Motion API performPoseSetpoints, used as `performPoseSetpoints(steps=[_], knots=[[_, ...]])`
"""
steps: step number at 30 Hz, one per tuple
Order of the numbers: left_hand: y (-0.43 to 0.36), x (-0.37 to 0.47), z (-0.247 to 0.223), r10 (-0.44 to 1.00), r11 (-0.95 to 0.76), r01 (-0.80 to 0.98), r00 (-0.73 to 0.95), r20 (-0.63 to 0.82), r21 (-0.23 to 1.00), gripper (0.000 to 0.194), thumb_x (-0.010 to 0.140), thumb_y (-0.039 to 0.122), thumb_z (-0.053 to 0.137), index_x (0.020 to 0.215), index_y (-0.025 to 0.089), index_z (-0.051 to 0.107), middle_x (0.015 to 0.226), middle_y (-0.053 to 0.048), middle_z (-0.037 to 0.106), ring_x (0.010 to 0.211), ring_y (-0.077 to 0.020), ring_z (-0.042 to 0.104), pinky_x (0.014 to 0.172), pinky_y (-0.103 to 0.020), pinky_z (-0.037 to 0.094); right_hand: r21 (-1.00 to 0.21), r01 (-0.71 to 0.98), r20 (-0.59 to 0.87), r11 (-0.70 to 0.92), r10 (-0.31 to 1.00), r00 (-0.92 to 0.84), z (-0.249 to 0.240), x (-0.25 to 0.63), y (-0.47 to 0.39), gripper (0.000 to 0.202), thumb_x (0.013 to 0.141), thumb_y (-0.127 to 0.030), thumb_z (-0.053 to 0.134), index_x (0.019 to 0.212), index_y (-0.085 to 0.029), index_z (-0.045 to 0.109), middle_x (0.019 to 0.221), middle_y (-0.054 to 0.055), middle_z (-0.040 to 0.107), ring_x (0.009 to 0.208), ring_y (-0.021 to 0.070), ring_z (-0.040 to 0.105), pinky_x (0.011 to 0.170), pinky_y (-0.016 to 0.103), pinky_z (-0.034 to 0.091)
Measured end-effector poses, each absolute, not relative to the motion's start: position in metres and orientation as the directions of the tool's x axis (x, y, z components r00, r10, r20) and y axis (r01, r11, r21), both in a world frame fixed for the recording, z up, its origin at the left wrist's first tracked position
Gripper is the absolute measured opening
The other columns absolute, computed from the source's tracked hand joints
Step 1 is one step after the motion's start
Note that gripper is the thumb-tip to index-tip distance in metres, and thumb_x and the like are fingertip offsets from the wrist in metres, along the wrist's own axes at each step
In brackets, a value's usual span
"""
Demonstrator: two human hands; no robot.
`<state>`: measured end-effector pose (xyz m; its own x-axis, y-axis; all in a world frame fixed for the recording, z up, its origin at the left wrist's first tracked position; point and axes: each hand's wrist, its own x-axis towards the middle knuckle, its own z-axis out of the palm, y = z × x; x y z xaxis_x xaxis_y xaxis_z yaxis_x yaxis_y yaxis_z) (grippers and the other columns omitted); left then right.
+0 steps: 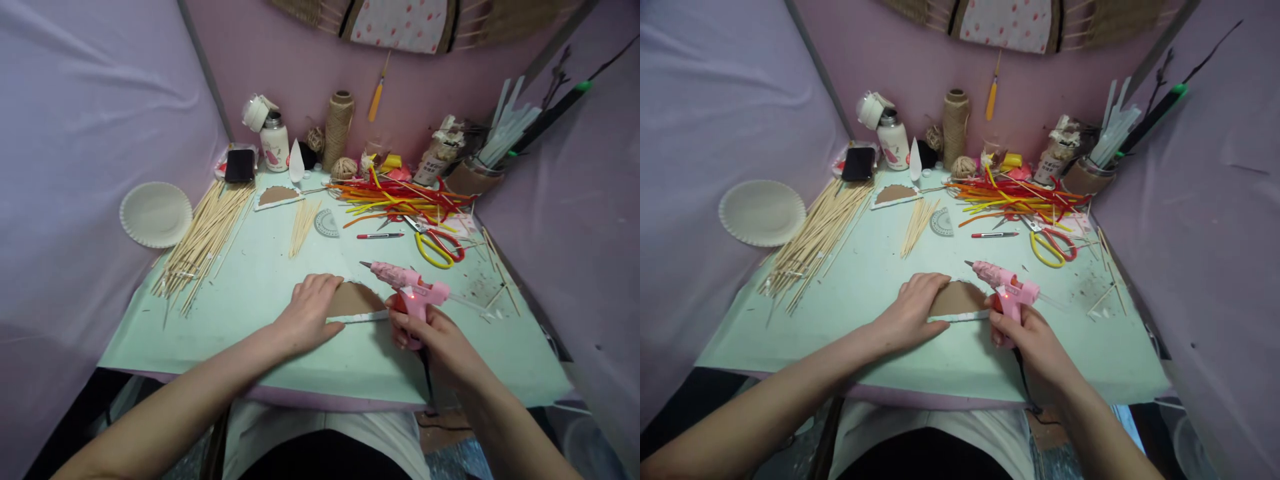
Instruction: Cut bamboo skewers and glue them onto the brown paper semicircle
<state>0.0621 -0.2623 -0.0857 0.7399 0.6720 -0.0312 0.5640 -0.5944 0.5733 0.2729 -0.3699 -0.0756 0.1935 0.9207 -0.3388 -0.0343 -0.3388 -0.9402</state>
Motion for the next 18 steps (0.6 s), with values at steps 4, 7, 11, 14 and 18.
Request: performPoseSetpoints(steps=[4, 7, 11, 14, 18], knots=[[-0.246, 0.067, -0.082, 0.647, -0.601, 0.554, 0.761, -0.057, 0.576, 0.073, 0.074, 0.029, 0.068, 0.14, 0.021, 0.037, 0.138, -0.013, 0.047, 0.125, -0.0301, 0.04, 0.101, -0.048, 0.037, -0.917, -0.186, -0.377, -0.354, 0.92, 0.106, -0.077, 0.271, -0.367, 0.03, 0.084, -0.041, 0.065, 0.101, -0.018, 0.058, 0.059, -0.003, 0.052, 0.056, 0.0118, 0.044, 0.053, 0.025, 0.032], [-0.219, 0.061, -0.07, 0.646, -0.619, 0.525, 0.764, -0.002, 0.584, 0.074, 0.072, 0.041, 0.072, 0.137, 0.02, 0.044, 0.142, -0.014, 0.046, 0.129, -0.0314, 0.04, 0.104, -0.047, 0.035, -0.897, -0.268, -0.392, -0.352, 0.913, 0.115, -0.078, 0.27, -0.365, 0.031, 0.081, -0.04, 0.068, 0.101, -0.018, 0.058, 0.06, -0.004, 0.051, 0.056, 0.012, 0.043, 0.053, 0.026, 0.032], [-0.166, 0.051, -0.056, 0.871, -0.395, 0.719, 0.491, -0.016, 0.572, 0.027, 0.088, 0.037, 0.052, 0.1, 0.018, 0.066, 0.1, -0.009, 0.069, 0.091, -0.0218, 0.062, 0.082, -0.033, 0.046, -0.879, -0.32, -0.407, -0.354, 0.907, 0.114, -0.082, 0.267, -0.36, 0.034, 0.078, -0.04, 0.07, 0.101, -0.018, 0.057, 0.06, -0.004, 0.049, 0.054, 0.012, 0.041, 0.051, 0.026, 0.031], [-0.134, 0.054, -0.056, 0.946, -0.276, 0.882, 0.32, -0.054, 0.383, 0.021, 0.085, 0.029, 0.051, 0.087, 0.017, 0.067, 0.089, -0.01, 0.07, 0.085, -0.0245, 0.063, 0.077, -0.033, 0.046, -0.874, -0.332, -0.41, -0.354, 0.905, 0.112, -0.087, 0.265, -0.358, 0.033, 0.079, -0.04, 0.07, 0.1, -0.017, 0.057, 0.06, -0.004, 0.048, 0.054, 0.0113, 0.041, 0.051, 0.026, 0.03], [-0.115, 0.067, -0.064, 0.951, -0.249, 0.927, 0.289, -0.11, 0.282, 0.019, 0.08, 0.026, 0.054, 0.083, 0.014, 0.067, 0.089, -0.016, 0.069, 0.091, -0.0308, 0.063, 0.078, -0.036, 0.046, -0.859, -0.373, -0.412, -0.35, 0.906, 0.098, -0.092, 0.262, -0.357, 0.033, 0.081, -0.039, 0.069, 0.103, -0.018, 0.056, 0.061, -0.005, 0.048, 0.055, 0.0107, 0.041, 0.051, 0.025, 0.031]])
